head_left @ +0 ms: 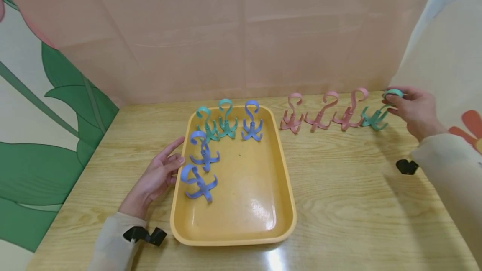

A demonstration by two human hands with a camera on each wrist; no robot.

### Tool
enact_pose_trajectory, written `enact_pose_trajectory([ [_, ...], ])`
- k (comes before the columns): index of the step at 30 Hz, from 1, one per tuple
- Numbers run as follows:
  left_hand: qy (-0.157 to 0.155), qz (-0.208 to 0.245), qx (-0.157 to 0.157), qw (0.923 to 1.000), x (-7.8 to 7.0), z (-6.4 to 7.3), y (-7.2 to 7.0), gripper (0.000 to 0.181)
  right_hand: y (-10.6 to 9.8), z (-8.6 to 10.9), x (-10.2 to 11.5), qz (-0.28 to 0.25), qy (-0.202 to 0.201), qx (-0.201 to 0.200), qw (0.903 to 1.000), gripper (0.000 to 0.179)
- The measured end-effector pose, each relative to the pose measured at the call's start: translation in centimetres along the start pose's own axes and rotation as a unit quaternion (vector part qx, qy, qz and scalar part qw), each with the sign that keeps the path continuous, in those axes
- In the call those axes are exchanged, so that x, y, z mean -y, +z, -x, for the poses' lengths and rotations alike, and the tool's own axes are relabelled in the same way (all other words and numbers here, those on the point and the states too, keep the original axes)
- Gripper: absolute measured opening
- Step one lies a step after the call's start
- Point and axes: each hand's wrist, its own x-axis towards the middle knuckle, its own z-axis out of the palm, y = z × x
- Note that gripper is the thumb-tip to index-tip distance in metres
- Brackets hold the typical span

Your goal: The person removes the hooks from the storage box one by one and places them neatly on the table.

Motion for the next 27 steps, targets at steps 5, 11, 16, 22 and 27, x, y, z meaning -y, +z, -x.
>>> enact_pose_trajectory([
  [5, -0.001, 0.001, -0.001, 1.0000, 0.0, 0.0, 0.0, 0.066, 0.1, -0.1, 0.2, 0.032, 0.008, 0.003, 0.9995, 0.025],
  [11, -0.004, 0.000, -0.003, 1.0000, 0.0, -0.1, 0.1, 0.066, -0.5, -0.3, 0.4, 0.132, 0.017, 0.008, 0.9911, 0.023],
  [16, -0.005, -0.002, -0.003, 1.0000, -0.1, -0.1, 0.1, 0.066, -1.2, -0.2, 0.8, 0.244, 0.015, 0.015, 0.9695, 0.026],
  [22, -0.005, -0.001, -0.005, 1.0000, -0.2, -0.1, 0.1, 0.065, -0.6, 0.5, 1.9, 0.327, 0.030, 0.015, 0.9446, 0.071],
  [27, -0.005, 0.002, -0.004, 1.0000, -0.1, -0.1, 0.0, 0.065, 0.9, 1.8, 2.8, 0.296, 0.022, 0.012, 0.9547, 0.072],
])
